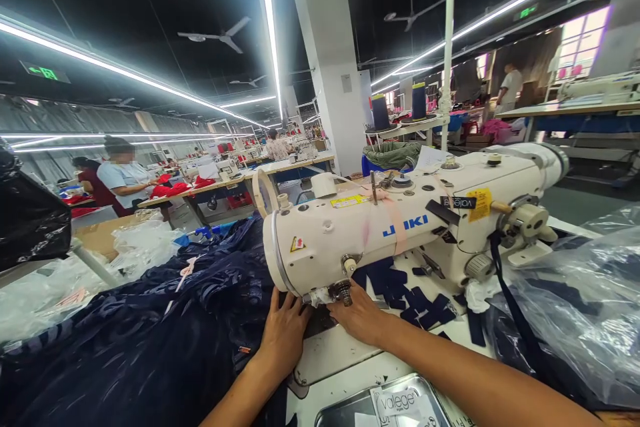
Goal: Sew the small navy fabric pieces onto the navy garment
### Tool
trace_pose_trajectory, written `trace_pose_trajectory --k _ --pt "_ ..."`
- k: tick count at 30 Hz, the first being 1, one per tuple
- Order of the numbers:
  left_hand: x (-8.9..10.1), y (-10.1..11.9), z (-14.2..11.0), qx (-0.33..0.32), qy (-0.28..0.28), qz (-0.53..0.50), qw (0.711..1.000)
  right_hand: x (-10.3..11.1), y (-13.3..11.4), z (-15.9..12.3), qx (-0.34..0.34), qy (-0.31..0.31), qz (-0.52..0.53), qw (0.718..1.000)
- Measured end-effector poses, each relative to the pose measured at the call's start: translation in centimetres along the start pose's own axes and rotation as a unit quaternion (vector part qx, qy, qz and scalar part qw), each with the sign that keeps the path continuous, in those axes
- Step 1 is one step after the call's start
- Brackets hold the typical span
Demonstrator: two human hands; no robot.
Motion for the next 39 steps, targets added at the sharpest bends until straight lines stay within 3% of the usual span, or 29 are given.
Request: trace_pose_trajectory --k 9,17,22,25,30,35,37,39 --pt "-0.1 0.2 0.7 0.002 -0.009 -0.005 1.0 -0.8 0.0 0.2 -0.058 -0.068 -0.004 0.996" --pt "-0.5 0.0 1.1 0.005 0.01 -0.017 1.0 -0.4 -0.5 0.1 -0.026 -0.024 -0.051 0.998" --pt "0.1 0.3 0.9 0.004 0.008 -0.006 1.0 -1.2 0.0 -0.3 -0.043 0.017 -0.088 0.995" --pt "2.1 0.4 -1.2 -0.048 0.065 -0.03 0.996 -1.9 0.4 -0.6 -0.041 0.045 -0.079 0.995" --pt "5.7 -0.1 -7.3 -0.143 0.187 -0.046 0.971 -2.4 0.8 -1.1 -0.038 0.059 -0.08 0.994" --pt "5.4 0.8 -11.8 -0.253 0.235 0.071 0.936 -1.7 0.4 -0.6 -0.028 0.027 -0.08 0.996" --pt "5.4 0.8 -12.5 -0.262 0.277 0.096 0.92 -1.2 0.1 -0.2 -0.018 -0.016 -0.081 0.996" --pt "5.4 0.5 -12.7 -0.25 0.283 0.115 0.919 -0.3 -0.4 0.0 -0.007 -0.05 -0.085 0.995"
Point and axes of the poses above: each hand's wrist, its own z-axis towards the middle knuckle, its own x-axis out of the back of the hand, y = z × x, the point moved 4 cm from there along z, towards the middle knuckle, and after that the axes turned 2 degrees about -z, right-handed, at the moved point
